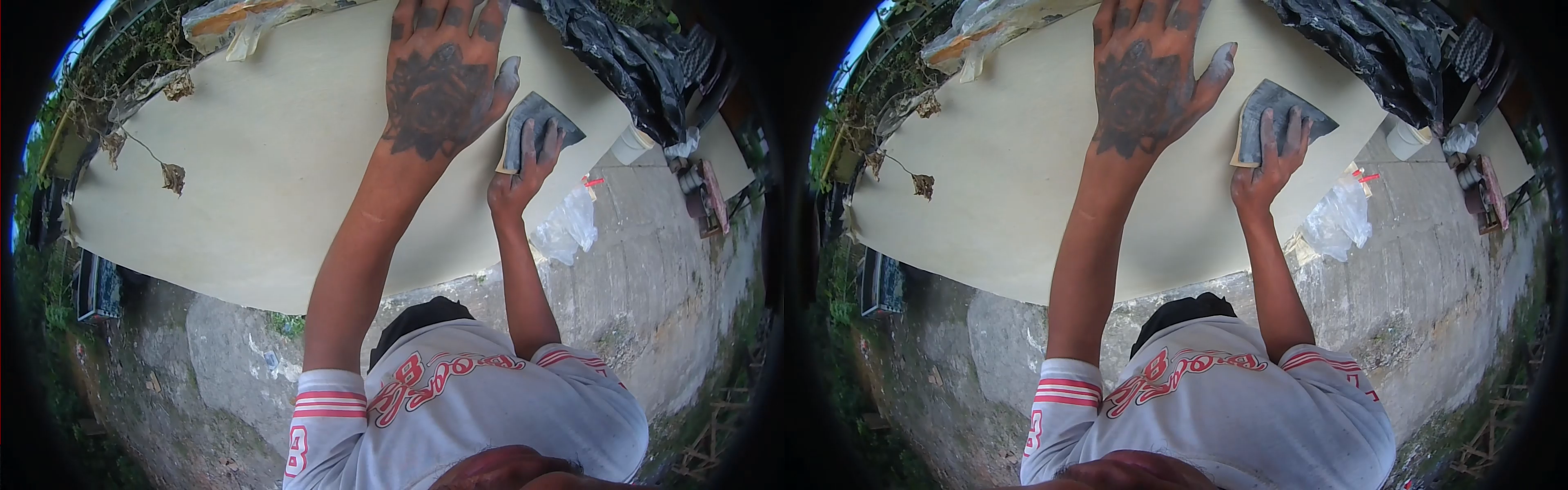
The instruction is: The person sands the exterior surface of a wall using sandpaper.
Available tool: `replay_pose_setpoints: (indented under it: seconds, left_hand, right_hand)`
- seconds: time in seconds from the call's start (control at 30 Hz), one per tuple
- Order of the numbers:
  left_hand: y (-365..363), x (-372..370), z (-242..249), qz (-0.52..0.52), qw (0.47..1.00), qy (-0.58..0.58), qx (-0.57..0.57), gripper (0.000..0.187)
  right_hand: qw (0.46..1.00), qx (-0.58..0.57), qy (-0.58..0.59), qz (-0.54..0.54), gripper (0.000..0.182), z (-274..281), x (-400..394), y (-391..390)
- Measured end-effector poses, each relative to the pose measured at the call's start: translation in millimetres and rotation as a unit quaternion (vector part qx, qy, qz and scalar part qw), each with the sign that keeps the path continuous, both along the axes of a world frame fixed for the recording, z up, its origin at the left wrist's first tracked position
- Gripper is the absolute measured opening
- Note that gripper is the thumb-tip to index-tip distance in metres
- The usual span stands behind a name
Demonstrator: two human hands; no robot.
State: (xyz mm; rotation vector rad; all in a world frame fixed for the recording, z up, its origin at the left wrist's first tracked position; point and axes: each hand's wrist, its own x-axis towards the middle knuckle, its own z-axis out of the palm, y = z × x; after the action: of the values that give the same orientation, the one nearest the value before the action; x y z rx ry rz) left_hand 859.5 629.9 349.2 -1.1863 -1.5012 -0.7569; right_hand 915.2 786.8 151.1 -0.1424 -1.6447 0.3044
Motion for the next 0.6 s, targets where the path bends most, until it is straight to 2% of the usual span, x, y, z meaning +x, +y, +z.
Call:
replay_pose_setpoints:
  seconds: [0.2,0.3,0.6]
  left_hand:
    - [-3.2,4.5,1.1,0.027,0.999,-0.007,-0.022,0.060]
    - [-4.2,7.4,1.2,0.010,0.999,-0.032,-0.023,0.063]
    - [-7.1,11.2,1.3,0.052,0.997,-0.021,-0.059,0.071]
  right_hand:
    - [1.000,-0.009,-0.002,0.003,0.057,-2.5,-2.1,0.5]
    - [1.000,-0.006,0.001,0.003,0.058,-4.2,-3.8,2.0]
    - [1.000,0.002,0.003,-0.006,0.056,-5.4,-4.5,4.1]
